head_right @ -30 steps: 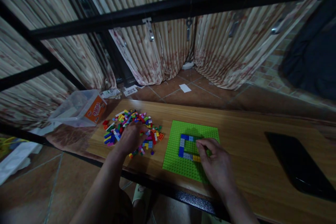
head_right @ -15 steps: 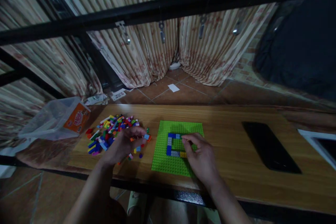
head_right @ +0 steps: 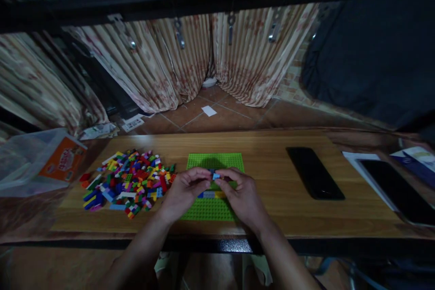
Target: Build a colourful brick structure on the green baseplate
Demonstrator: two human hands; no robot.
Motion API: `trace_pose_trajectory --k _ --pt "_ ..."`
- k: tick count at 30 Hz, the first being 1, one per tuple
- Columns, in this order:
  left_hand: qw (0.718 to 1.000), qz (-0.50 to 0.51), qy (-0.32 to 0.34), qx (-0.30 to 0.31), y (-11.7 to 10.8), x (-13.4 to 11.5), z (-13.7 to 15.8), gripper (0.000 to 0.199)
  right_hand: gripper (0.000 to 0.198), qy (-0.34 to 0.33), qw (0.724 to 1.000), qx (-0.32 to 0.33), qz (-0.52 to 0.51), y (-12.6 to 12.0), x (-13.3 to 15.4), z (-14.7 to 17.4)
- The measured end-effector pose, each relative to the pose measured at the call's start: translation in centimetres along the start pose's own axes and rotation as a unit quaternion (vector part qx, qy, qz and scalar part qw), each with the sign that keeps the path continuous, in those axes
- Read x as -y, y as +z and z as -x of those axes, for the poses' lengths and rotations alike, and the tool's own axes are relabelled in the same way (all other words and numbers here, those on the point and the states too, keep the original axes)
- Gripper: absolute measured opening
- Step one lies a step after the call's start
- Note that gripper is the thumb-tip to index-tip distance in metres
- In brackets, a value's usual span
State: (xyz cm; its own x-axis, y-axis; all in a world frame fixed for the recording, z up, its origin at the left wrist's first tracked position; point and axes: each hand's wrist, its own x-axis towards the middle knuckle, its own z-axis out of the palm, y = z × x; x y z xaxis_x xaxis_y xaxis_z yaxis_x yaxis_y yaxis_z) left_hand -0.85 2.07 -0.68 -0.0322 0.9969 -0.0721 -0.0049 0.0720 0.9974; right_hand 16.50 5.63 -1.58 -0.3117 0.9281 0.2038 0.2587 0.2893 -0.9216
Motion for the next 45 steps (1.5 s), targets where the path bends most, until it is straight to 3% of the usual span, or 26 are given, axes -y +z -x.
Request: trace_pose_trajectory --k 5,9,12,16,27,36,40,45 --pt "0.988 -0.156 0.014 -0.013 0.1 0.0 0.0 0.013 0.024 0.079 0.996 -0.031 0.001 -2.5 -1.0 0.1" --pt "0.944 -0.327 0.038 -0.003 0.6 -0.2 0.4 0.017 0.021 0.087 0.994 0.047 0.034 -2.5 -1.5 0.8" --pt "0.920 -0.385 0.072 0.008 1.2 0.1 0.6 0.019 0.016 0.053 0.992 0.085 0.083 -1.9 -1.6 1.0" --pt "0.905 -0.414 0.093 0.029 1.7 0.6 0.5 0.020 0.013 0.006 0.988 0.090 0.128 -1.4 -1.7 0.8" --pt "0.890 -0.445 0.101 0.027 2.4 1.0 0.2 0.021 0.015 -0.020 0.981 0.101 0.166 -1.5 -1.5 0.9" --pt "0.888 -0.450 0.092 0.015 2.5 1.1 0.1 0.020 0.017 0.033 0.988 0.067 0.132 -1.9 -1.7 0.9" --pt "0.892 -0.448 0.059 0.002 2.8 0.6 0.0 0.019 0.018 0.068 0.989 0.047 0.123 -1.6 -1.8 0.8" --pt "0.877 -0.479 0.017 -0.020 3.4 0.2 -0.3 0.018 0.019 0.085 0.991 0.027 0.101 -0.6 -2.1 0.5"
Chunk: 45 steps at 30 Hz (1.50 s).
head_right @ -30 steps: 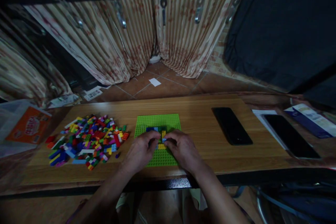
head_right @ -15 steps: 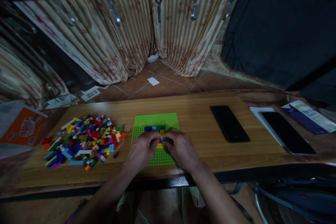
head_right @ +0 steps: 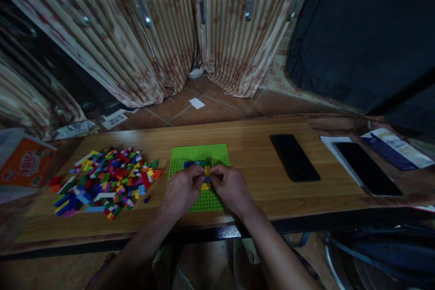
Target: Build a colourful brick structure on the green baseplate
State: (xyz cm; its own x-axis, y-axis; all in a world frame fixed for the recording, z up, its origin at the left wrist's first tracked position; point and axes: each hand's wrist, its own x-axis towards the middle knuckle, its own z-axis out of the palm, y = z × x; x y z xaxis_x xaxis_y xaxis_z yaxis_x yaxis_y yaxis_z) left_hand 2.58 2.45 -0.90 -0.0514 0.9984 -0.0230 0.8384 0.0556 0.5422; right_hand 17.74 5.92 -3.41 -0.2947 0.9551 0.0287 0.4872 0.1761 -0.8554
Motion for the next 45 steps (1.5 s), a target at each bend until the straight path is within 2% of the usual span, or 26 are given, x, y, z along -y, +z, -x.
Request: trace_pose_trajectory --k 8,15,22,31,41,45 --pt "0.999 0.018 -0.043 0.014 0.0 -0.3 -0.4 0.020 0.020 0.025 1.000 -0.015 -0.001 0.2 0.4 -0.3" --pt "0.998 0.039 -0.039 0.006 0.3 0.0 -0.6 0.017 0.022 0.034 0.999 -0.004 -0.002 0.1 0.3 -0.3" --pt "0.995 0.059 -0.072 0.019 0.3 -0.1 -1.1 0.019 0.022 0.053 0.998 -0.020 0.002 0.2 0.7 -0.3" --pt "0.994 0.026 -0.105 0.034 -0.2 -1.0 -1.6 0.024 0.029 0.085 0.996 -0.021 0.014 0.3 1.2 -0.7" --pt "0.996 -0.013 -0.083 0.039 -0.3 -1.6 -1.7 0.026 0.029 0.076 0.996 -0.018 0.037 0.3 1.3 -0.9" --pt "0.996 0.000 -0.083 0.044 -0.3 -1.4 -1.7 0.029 0.026 0.071 0.997 -0.014 0.036 0.1 1.3 -0.9"
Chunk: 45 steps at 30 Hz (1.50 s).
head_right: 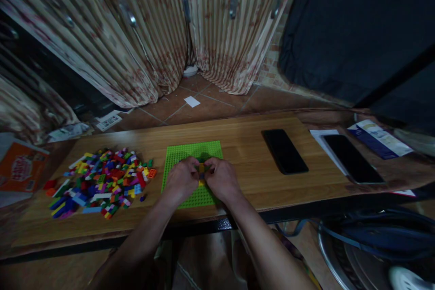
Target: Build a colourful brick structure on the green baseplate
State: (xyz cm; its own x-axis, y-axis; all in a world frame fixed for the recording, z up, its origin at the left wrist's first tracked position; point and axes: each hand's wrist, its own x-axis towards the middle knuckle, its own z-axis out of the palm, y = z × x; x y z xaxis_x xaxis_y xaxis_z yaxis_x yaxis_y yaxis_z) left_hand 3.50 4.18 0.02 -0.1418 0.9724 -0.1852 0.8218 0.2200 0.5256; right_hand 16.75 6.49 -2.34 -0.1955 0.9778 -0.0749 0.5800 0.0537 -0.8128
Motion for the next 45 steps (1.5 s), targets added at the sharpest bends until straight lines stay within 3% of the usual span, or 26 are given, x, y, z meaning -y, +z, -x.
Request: trace_pose_trajectory --k 10,15,20,25,28,32,45 --pt "0.990 0.141 0.022 0.018 -1.4 1.9 -0.5 0.023 0.019 0.000 0.996 -0.010 -0.094 0.0 -1.7 0.0" --pt "0.980 0.191 0.028 -0.056 -3.1 4.3 -1.1 0.026 0.021 -0.015 0.994 -0.035 -0.107 0.3 -2.0 0.1" --pt "0.983 0.140 0.008 -0.116 -3.7 5.9 -1.3 0.027 0.032 -0.063 0.992 -0.105 -0.036 0.5 -0.7 0.8" --pt "0.994 0.058 -0.009 -0.096 -3.9 5.8 -0.6 0.030 0.064 -0.176 0.982 -0.016 0.060 1.1 0.0 1.2" --pt "0.997 0.052 -0.004 -0.066 -3.7 5.5 -0.2 0.031 0.081 -0.201 0.971 0.036 0.127 1.5 -0.2 1.1" --pt "0.996 0.066 0.021 -0.047 -2.9 4.9 0.4 0.029 0.078 -0.212 0.960 0.069 0.169 1.5 -0.5 0.6" --pt "0.994 0.069 0.048 -0.071 -1.9 4.8 1.9 0.033 0.072 -0.233 0.955 0.034 0.180 1.3 -2.1 0.0"
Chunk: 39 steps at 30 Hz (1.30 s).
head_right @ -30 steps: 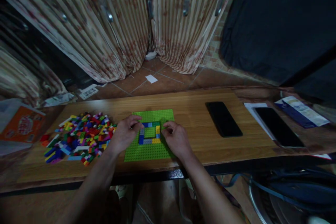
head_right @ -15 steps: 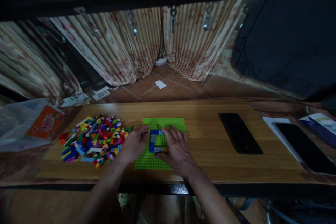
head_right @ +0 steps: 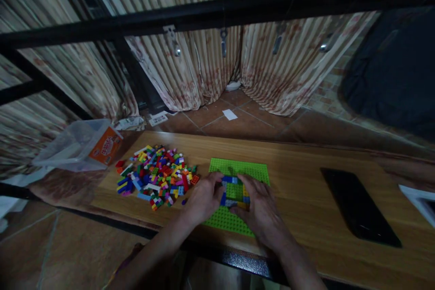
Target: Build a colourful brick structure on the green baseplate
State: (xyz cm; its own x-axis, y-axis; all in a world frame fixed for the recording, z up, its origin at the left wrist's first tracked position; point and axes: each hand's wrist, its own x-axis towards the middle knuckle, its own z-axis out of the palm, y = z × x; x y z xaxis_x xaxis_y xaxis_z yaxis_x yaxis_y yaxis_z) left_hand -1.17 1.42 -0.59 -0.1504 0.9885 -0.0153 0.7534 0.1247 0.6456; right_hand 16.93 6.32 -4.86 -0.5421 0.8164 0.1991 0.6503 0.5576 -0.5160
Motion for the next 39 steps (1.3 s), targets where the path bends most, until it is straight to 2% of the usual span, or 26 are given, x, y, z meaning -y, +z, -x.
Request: trace_pose_trajectory --k 3,6,9,16,29,35,39 --pt "0.999 -0.022 0.019 -0.030 0.6 -0.2 0.5 0.037 0.065 0.002 0.999 -0.041 -0.009 -0.3 0.4 -0.2" --pt "0.994 -0.045 0.084 -0.050 1.5 -0.5 1.2 0.051 0.058 0.013 0.997 -0.082 0.008 0.0 0.8 0.0" --pt "0.991 -0.061 0.121 -0.017 2.2 -0.5 2.0 0.067 0.057 -0.005 0.995 -0.068 0.072 1.0 0.9 0.7" --pt "0.990 -0.090 0.110 0.026 2.9 0.3 3.1 0.091 0.074 -0.058 0.978 -0.036 0.199 3.1 0.5 2.9" --pt "0.989 -0.086 0.105 0.057 3.4 1.0 3.1 0.096 0.080 -0.051 0.974 -0.016 0.218 3.7 0.2 3.2" --pt "0.987 -0.110 0.110 0.033 3.2 0.8 3.4 0.093 0.075 -0.044 0.975 -0.025 0.214 3.7 0.6 3.1" --pt "0.987 -0.111 0.116 -0.011 3.2 0.3 3.8 0.089 0.069 -0.044 0.976 -0.021 0.212 3.6 0.3 3.0"
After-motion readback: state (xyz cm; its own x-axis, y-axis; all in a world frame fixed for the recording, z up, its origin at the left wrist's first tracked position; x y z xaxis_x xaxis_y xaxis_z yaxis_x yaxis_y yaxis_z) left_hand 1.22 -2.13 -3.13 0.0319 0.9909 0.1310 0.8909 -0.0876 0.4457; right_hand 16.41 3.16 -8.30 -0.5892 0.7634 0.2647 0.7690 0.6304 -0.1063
